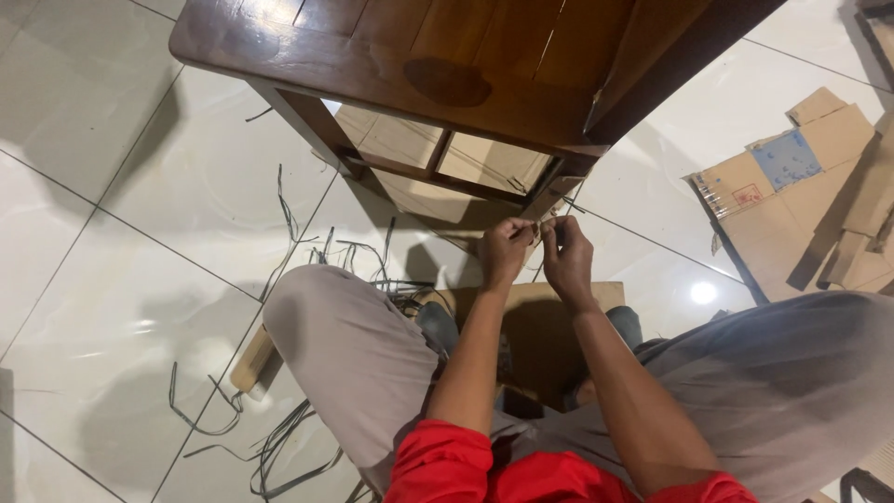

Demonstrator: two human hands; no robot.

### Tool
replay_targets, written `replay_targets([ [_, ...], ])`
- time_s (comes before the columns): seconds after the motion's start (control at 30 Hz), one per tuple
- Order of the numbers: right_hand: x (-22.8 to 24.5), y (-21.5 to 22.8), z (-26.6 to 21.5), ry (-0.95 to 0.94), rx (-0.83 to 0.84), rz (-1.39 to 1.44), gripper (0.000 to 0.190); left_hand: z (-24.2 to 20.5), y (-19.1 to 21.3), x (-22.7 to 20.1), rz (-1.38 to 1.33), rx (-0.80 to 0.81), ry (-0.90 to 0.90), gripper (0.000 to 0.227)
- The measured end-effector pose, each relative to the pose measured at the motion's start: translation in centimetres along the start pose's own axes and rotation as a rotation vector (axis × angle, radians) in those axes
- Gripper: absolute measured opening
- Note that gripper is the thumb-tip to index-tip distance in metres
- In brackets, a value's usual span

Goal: Wipe a wooden chair and wrap its legs with cardboard and plastic ties

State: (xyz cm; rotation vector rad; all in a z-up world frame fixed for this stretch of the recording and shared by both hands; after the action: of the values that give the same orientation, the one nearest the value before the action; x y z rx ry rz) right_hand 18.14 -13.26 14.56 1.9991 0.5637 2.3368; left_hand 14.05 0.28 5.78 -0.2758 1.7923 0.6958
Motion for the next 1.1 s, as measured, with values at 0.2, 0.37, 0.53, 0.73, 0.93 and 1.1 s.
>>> replay_targets([
  [0.2, 1.1, 0.9, 0.3, 0.150, -0.020, -0.093, 0.003, -0.8, 0.4, -2.0, 0.140, 0.043, -0.054, 0.011],
  [0.37, -0.3, 0.6, 0.5, 0.243, -0.007, -0.263, 0.011, 0.8, -1.4, 0.8, 0.256, 0.083, -0.055, 0.011],
  [0.53, -0.3, 0.4, 0.3, 0.291, -0.018, -0.339, 0.014, 0.6, 0.0, -1.4, 0.351, 0.056, -0.046, 0.021],
  [0.73, -0.7, 0.5, 0.7, 0.289, -0.021, -0.277, 0.005, -0.3, 0.3, -1.7, 0.112, 0.011, 0.039, 0.019],
  [0.93, -0.8, 0.2, 0.7, 0.273, -0.014, -0.277, 0.004, -0.4, 0.8, -1.4, -0.047, -0.038, 0.115, 0.023],
  [1.1, 0.9, 0.3, 0.4, 0.192, -0.008, -0.209, 0.006, -1.7, 1.3, -3.7, -0.266, -0.006, 0.152, 0.020],
])
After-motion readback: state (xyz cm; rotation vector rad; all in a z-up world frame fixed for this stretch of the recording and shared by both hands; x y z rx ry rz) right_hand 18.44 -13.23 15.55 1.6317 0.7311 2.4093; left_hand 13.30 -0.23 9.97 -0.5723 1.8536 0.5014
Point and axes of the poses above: each hand's wrist, its own z-axis towards the middle knuckle, its own y-axis out of the back of the hand, x = y × z, the point moved 8 cm from there along z, towards the middle knuckle, and after that the axes turned 11 degrees about z, right-handed, at the moved point
